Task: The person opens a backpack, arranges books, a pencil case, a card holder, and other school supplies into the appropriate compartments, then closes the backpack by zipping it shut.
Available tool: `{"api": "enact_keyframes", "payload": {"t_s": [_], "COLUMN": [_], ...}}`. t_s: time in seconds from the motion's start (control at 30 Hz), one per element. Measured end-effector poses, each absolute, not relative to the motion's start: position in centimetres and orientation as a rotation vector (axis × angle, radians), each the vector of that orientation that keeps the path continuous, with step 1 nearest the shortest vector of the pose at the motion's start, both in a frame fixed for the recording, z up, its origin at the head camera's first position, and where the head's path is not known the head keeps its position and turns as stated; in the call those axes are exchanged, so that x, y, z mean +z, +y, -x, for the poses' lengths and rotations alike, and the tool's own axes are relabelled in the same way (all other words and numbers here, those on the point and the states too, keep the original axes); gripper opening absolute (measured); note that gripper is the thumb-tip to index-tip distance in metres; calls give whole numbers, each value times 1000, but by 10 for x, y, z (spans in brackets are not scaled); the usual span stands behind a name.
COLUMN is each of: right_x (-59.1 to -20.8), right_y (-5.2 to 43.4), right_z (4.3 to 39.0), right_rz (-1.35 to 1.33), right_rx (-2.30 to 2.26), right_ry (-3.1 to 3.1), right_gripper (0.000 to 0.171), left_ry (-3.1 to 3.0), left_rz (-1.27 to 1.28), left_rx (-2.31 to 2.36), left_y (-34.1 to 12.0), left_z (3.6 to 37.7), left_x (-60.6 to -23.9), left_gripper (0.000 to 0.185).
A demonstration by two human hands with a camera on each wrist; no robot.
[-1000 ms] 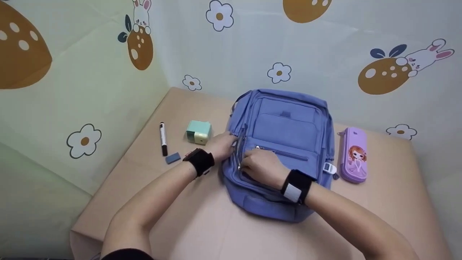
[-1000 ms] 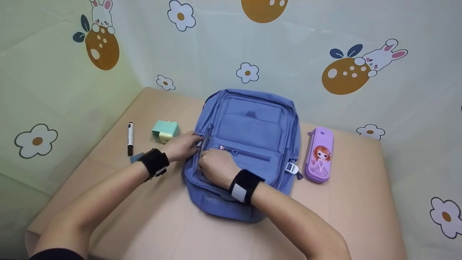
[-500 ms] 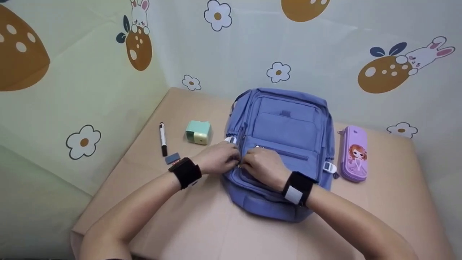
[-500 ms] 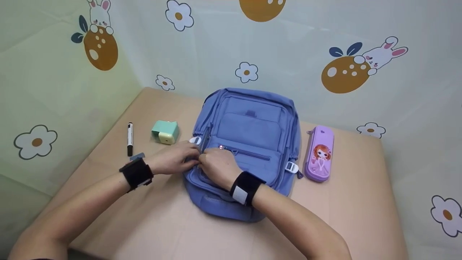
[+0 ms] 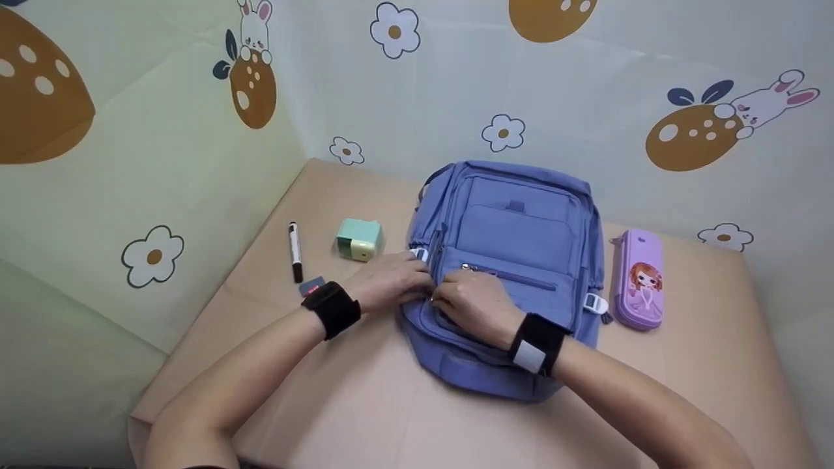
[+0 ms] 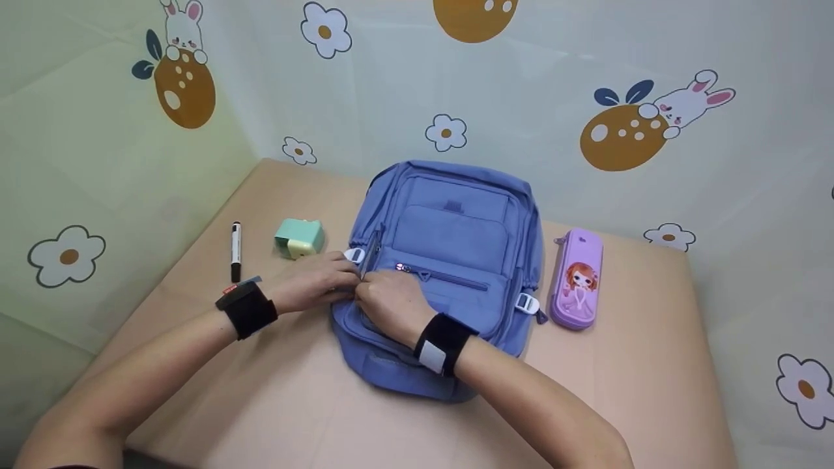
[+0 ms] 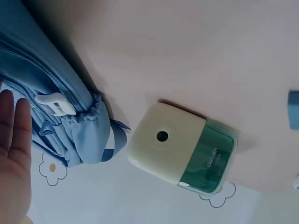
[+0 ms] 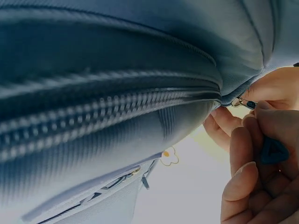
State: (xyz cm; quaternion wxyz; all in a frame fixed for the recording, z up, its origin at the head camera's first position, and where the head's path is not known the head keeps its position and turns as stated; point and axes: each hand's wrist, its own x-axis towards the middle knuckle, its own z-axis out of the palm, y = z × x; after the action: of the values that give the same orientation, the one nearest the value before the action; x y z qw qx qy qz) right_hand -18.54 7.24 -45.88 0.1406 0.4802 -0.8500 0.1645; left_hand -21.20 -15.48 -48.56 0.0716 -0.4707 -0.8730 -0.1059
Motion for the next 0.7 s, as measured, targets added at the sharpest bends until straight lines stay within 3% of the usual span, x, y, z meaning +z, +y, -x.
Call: {"api": "enact_keyframes", "payload": {"t_s": [0.4,0.7], "right_x": [-450,-446], "right_y": [97,141], "right_z": [161,139], "right_rz": [-1473,-1453], "right_rx": [513,543], "right_ry": [-2468,-2458], "right_gripper": [3,4], "left_ry": [-2669,-2710], "left_rz": [1453,1428], "left_rx": [-379,-383], "left_y": [-153,-154], "left_z": [212,211], "left_x": [-484,-485], "left_gripper": [9,5]}}
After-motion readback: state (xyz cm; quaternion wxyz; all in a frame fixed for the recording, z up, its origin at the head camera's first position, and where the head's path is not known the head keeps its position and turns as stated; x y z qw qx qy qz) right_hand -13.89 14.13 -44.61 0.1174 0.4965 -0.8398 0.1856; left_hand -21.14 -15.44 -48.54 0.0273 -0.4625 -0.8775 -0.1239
